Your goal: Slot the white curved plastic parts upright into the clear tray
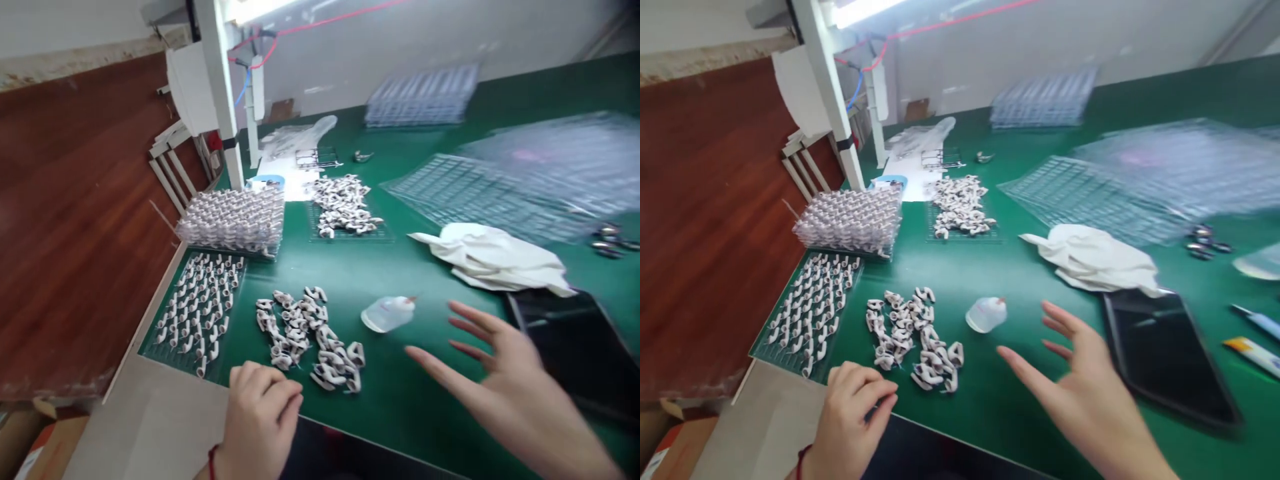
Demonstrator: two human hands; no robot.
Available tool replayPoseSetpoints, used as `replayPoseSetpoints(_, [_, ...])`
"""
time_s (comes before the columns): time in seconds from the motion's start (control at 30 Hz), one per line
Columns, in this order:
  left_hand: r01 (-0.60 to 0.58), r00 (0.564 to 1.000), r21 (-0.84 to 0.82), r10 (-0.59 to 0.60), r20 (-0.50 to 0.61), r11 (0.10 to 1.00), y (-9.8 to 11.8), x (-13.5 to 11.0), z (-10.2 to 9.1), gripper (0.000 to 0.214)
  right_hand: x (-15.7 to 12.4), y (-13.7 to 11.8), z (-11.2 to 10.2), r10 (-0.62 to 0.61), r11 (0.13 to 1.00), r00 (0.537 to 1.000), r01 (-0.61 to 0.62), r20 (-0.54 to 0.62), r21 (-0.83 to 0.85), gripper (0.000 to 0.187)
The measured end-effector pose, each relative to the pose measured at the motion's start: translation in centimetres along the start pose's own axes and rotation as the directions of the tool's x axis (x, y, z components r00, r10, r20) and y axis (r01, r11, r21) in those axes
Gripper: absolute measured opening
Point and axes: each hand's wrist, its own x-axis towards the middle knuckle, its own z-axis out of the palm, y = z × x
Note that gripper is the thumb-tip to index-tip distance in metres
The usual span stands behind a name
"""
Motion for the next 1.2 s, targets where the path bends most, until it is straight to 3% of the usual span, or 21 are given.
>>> replayPoseSetpoints(0.13, [0.017, 0.997, 0.067, -0.022, 0.077, 0.998, 2.1, 2.1, 2.9, 0.014, 2.6, -0.6, 1.9, -0.001, 0.991, 0.994, -0.014, 0.110, 0.135, 0.077])
replayPoseSetpoints(0.3, [0.030, 0.980, 0.187, -0.066, 0.189, 0.982, 2.8, 3.1, 3.6, 0.019, 3.8, -1.4, 1.9, 0.002, 0.974, 0.971, -0.056, 0.238, 0.221, 0.046])
replayPoseSetpoints(0.5, [-0.053, 0.972, 0.131, 0.021, 0.232, 0.990, 2.2, 3.2, 1.5, 0.029, -0.4, -2.5, 0.3, 0.005, 0.937, 0.951, -0.113, 0.310, 0.330, 0.048])
replayPoseSetpoints(0.63, [-0.151, 0.967, 0.121, 0.121, 0.224, 0.981, 2.1, 3.2, 1.2, 0.027, -3.6, -3.1, 0.5, 0.003, 0.903, 0.924, -0.167, 0.383, 0.396, 0.048])
replayPoseSetpoints(0.77, [-0.254, 0.948, 0.181, 0.208, 0.240, 0.950, 2.3, 3.5, 1.7, 0.013, -5.1, -3.4, 1.1, 0.030, 0.876, 0.937, -0.192, 0.347, 0.443, 0.045])
replayPoseSetpoints(0.97, [-0.386, 0.913, 0.182, 0.346, 0.217, 0.904, 2.1, 3.5, 2.0, 0.013, -5.5, -4.0, 0.5, 0.061, 0.876, 0.962, -0.181, 0.268, 0.448, 0.039])
replayPoseSetpoints(1.1, [-0.380, 0.916, 0.143, 0.350, 0.196, 0.914, 2.3, 3.2, 1.9, 0.013, -5.6, -4.1, 0.0, 0.097, 0.865, 0.968, -0.197, 0.231, 0.462, 0.032])
replayPoseSetpoints(1.2, [-0.352, 0.931, 0.139, 0.332, 0.150, 0.926, 2.4, 2.9, 1.4, 0.013, -6.1, -3.1, 0.0, 0.056, 0.876, 0.975, -0.152, 0.217, 0.458, 0.031])
